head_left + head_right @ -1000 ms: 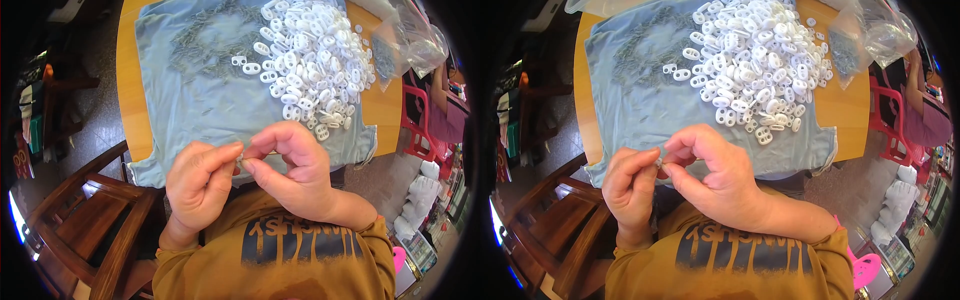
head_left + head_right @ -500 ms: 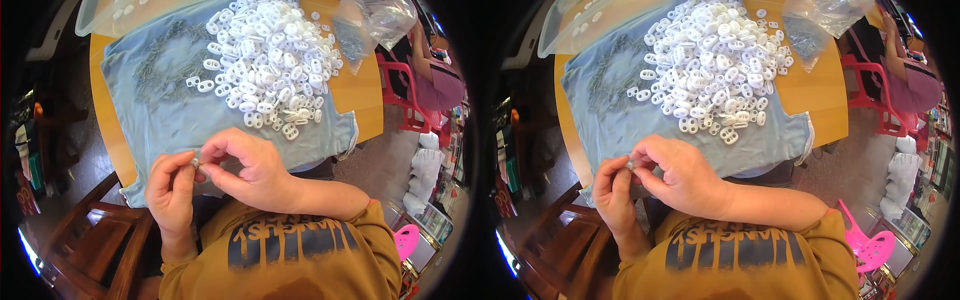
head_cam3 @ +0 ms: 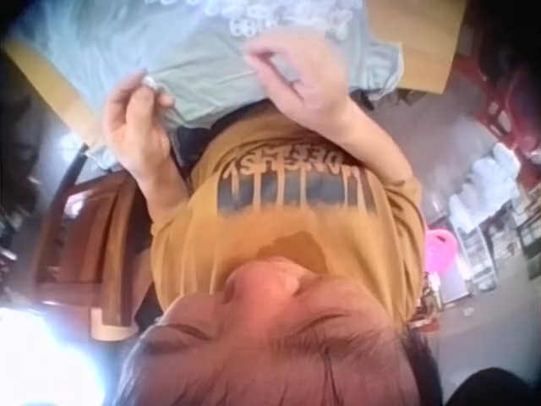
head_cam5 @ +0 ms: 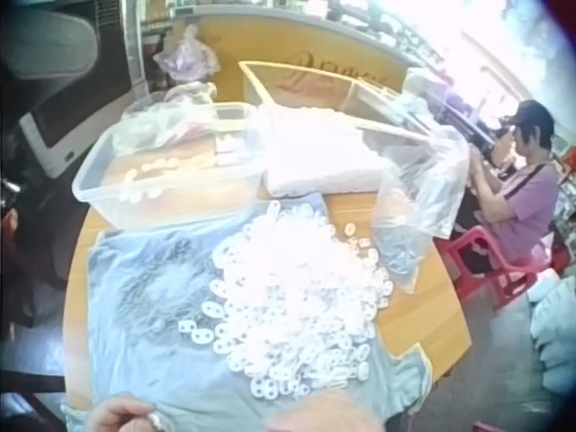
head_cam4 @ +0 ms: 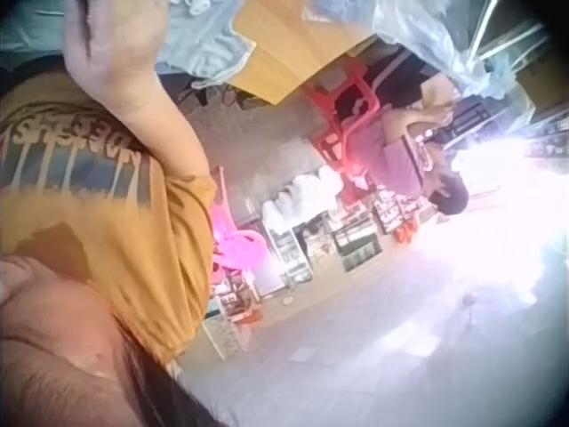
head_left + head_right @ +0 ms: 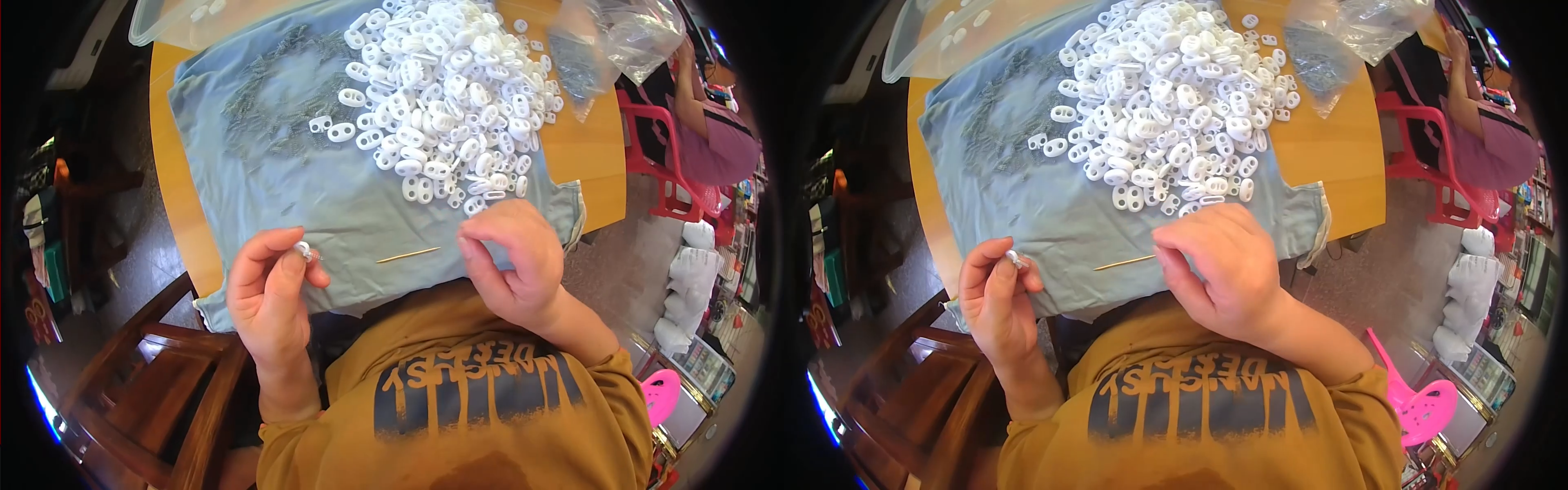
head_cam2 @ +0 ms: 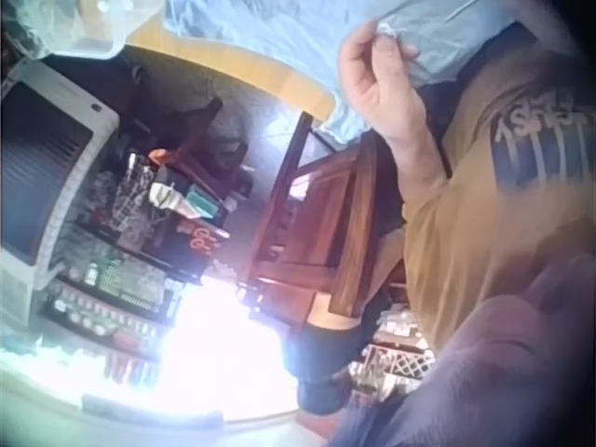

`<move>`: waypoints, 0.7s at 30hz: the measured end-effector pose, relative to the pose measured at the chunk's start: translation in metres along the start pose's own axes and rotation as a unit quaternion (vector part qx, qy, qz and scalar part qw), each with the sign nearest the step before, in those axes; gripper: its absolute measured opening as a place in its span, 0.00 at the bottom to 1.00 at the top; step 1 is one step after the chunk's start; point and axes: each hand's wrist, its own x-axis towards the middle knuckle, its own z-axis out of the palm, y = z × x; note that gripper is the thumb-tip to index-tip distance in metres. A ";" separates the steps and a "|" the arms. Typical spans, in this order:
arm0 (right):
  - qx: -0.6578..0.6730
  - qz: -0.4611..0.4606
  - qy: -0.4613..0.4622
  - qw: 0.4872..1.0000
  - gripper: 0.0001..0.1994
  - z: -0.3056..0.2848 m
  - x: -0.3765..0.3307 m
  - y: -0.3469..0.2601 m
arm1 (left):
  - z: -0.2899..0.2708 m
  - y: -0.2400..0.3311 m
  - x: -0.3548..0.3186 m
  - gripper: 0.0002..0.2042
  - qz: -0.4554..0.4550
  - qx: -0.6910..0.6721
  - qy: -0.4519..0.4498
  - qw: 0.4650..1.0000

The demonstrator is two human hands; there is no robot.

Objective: Assembling small white plastic components with metal springs using a thin metal pin tool.

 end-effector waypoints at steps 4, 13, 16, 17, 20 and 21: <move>-0.069 -0.027 -0.004 0.997 0.12 -0.005 -0.009 -0.001 | 0.002 0.000 0.000 0.09 0.001 0.012 -0.001 1.000; -0.199 -0.108 -0.025 0.974 0.09 0.012 0.019 0.003 | 0.004 -0.002 -0.001 0.09 0.016 0.017 0.004 1.000; -0.224 -0.072 -0.098 0.967 0.15 0.016 0.026 0.006 | 0.002 -0.003 -0.002 0.09 0.013 0.026 0.010 1.000; -0.222 -0.074 -0.099 0.967 0.15 0.016 0.028 0.006 | 0.002 -0.004 -0.002 0.09 0.010 0.021 0.013 1.000; -0.267 -0.091 -0.128 0.951 0.13 0.015 0.032 0.008 | 0.000 -0.004 -0.002 0.09 0.013 0.013 0.002 1.000; -0.264 -0.111 -0.120 0.950 0.12 0.016 0.033 0.011 | 0.000 -0.004 -0.002 0.09 0.013 0.013 0.003 1.000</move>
